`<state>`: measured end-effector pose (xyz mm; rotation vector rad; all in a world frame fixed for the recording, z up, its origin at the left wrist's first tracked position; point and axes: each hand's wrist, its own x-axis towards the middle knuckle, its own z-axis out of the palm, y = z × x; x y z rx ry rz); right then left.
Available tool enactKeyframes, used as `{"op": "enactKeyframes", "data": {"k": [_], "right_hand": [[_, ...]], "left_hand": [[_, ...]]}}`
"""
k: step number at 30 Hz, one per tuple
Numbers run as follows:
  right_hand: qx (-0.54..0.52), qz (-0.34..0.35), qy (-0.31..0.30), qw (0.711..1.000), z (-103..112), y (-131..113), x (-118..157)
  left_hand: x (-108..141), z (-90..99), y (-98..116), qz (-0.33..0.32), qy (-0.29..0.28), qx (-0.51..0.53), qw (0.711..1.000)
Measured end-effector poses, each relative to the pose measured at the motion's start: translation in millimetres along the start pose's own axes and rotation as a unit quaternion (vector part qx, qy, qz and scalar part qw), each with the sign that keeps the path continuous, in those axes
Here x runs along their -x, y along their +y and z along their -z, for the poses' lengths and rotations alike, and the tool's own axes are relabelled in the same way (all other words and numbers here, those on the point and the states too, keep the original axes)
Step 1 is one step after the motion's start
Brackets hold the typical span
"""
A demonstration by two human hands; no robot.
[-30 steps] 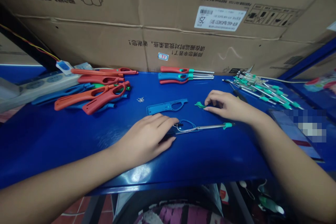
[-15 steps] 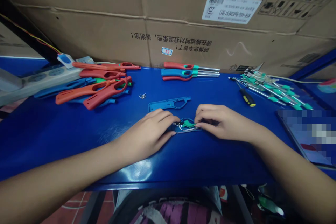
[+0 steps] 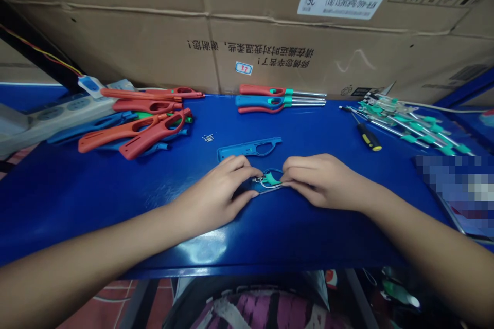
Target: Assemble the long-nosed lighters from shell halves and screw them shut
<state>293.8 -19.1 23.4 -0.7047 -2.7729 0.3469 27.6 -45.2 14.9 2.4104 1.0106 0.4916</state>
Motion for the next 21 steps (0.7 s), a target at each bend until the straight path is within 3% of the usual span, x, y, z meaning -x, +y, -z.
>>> {"op": "enactKeyframes", "data": {"k": [5,15,21], "right_hand": [[0.010,-0.007,-0.021,1.000,0.5,-0.4,-1.3],[0.192,0.060,-0.061,0.978,4.9,-12.5,-2.0],[0.211,0.054,-0.068,0.974,5.4,-17.7,-3.0]], "left_hand": [[0.2,-0.8,0.7,-0.003,0.003,-0.005,1.000],[1.7,-2.5,2.4,-0.012,0.005,-0.016,1.000],[3.1,-3.9,4.3,-0.064,-0.014,-0.107,0.992]]}}
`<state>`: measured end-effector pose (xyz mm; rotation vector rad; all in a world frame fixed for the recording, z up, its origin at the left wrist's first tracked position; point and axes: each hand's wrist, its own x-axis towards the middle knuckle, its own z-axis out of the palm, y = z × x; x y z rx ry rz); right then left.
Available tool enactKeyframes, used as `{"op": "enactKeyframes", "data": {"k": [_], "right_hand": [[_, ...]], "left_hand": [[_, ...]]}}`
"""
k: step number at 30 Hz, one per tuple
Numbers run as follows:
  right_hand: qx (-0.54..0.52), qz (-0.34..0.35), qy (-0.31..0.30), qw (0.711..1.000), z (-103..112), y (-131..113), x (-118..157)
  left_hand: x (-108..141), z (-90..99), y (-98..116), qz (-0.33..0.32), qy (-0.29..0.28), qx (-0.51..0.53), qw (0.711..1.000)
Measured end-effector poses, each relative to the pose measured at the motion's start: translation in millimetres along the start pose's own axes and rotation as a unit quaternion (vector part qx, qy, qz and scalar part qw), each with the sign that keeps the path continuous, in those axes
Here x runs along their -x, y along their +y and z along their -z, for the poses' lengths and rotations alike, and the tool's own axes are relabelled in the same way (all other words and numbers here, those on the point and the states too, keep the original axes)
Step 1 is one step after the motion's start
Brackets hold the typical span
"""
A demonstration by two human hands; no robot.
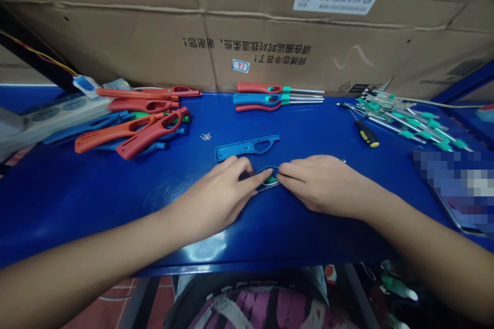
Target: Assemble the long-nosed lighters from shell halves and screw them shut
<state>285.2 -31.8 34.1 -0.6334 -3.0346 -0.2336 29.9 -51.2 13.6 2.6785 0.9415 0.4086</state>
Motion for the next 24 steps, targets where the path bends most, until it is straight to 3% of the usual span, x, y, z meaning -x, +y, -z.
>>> {"op": "enactKeyframes", "data": {"k": [6,13,19,24], "right_hand": [[-0.105,-0.071,0.048,0.991,2.1,-0.9,0.5],[-0.137,-0.057,0.043,0.988,-8.3,3.0,-3.9],[-0.261,-0.082,0.035,0.961,-6.0,9.5,-1.1],[-0.229,-0.076,0.021,0.970,-7.9,9.4,-1.8]], "left_hand": [[-0.9,0.8,3.7,-0.008,-0.034,-0.081,0.996],[0.0,3.1,3.6,-0.008,-0.041,-0.099,0.994],[1.9,1.7,2.5,-0.015,-0.064,-0.150,0.987],[3.2,0.0,2.3,-0.020,-0.068,-0.173,0.982]]}}
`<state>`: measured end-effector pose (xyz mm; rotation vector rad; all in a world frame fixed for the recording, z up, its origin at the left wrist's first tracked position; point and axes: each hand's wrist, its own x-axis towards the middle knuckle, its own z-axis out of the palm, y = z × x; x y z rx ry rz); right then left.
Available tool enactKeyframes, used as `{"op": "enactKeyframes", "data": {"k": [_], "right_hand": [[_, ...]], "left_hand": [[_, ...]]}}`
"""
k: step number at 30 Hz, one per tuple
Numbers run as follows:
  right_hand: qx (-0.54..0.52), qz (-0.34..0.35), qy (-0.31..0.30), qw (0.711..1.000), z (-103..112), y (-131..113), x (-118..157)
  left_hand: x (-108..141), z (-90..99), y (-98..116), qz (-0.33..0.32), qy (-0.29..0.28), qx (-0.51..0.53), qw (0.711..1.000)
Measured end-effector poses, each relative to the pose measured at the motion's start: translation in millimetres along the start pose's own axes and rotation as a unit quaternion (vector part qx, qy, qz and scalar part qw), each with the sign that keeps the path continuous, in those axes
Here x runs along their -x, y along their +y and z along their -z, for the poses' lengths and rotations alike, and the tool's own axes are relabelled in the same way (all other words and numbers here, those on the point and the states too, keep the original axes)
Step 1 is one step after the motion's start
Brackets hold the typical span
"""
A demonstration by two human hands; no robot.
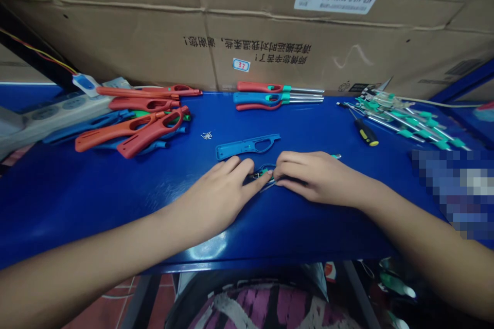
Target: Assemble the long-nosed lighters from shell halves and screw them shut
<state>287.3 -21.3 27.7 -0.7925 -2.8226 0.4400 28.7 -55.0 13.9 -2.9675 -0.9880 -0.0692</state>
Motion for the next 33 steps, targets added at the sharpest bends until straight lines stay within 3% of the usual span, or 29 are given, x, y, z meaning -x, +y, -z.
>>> {"op": "enactKeyframes", "data": {"k": [8,12,19,29,33], "right_hand": [[-0.142,-0.023,-0.003,0.990,9.7,2.3,4.1],[-0.135,-0.029,0.001,0.990,10.1,4.0,5.3],[-0.145,-0.094,0.075,0.982,0.9,4.3,-1.5],[-0.160,-0.110,0.059,0.979,1.5,2.8,-2.6],[-0.146,-0.076,0.052,0.985,2.7,3.1,0.3]], "left_hand": [[0.2,2.7,0.6,0.007,0.012,0.002,1.000],[1.8,3.6,3.0,0.015,0.006,0.004,1.000],[4.1,4.1,6.7,0.025,0.027,0.001,0.999],[5.4,6.4,10.8,0.026,0.035,0.019,0.999],[4.3,5.6,10.1,0.030,0.031,0.025,0.999]]}}
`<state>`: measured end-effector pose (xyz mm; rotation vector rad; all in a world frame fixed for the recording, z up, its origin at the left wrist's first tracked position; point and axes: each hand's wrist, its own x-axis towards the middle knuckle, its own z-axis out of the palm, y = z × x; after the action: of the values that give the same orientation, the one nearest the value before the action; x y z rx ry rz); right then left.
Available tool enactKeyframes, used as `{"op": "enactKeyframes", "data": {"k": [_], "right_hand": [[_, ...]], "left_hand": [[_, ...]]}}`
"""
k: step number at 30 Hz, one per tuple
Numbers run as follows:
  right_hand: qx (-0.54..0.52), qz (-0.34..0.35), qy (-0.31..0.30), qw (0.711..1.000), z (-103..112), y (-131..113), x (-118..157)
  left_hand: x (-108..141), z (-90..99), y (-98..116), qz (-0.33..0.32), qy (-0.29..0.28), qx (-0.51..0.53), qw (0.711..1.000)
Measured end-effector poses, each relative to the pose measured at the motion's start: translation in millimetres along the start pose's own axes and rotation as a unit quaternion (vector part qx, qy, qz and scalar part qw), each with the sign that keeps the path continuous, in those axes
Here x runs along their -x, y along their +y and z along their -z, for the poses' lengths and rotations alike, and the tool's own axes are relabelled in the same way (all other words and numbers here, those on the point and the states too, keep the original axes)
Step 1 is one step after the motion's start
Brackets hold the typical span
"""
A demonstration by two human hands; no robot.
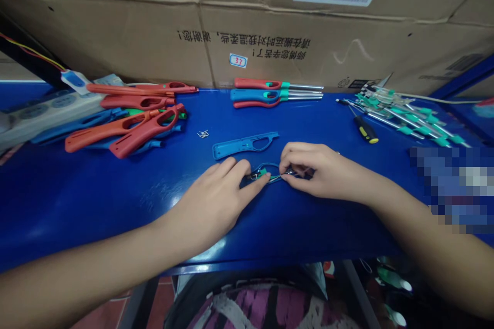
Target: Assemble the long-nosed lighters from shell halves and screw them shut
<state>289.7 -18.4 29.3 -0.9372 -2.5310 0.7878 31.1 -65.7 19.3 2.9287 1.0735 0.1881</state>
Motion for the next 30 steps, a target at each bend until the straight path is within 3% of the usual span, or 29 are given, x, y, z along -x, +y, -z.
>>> {"op": "enactKeyframes", "data": {"k": [15,30], "right_hand": [[0.066,0.098,0.009,0.993,4.7,8.2,4.7],[0.089,0.067,-0.016,0.994,4.1,4.7,6.7]], "left_hand": [[-1.6,-1.8,-1.6,0.005,-0.001,0.014,1.000],[-1.5,-2.1,-0.2,0.008,-0.001,0.004,1.000]]}}
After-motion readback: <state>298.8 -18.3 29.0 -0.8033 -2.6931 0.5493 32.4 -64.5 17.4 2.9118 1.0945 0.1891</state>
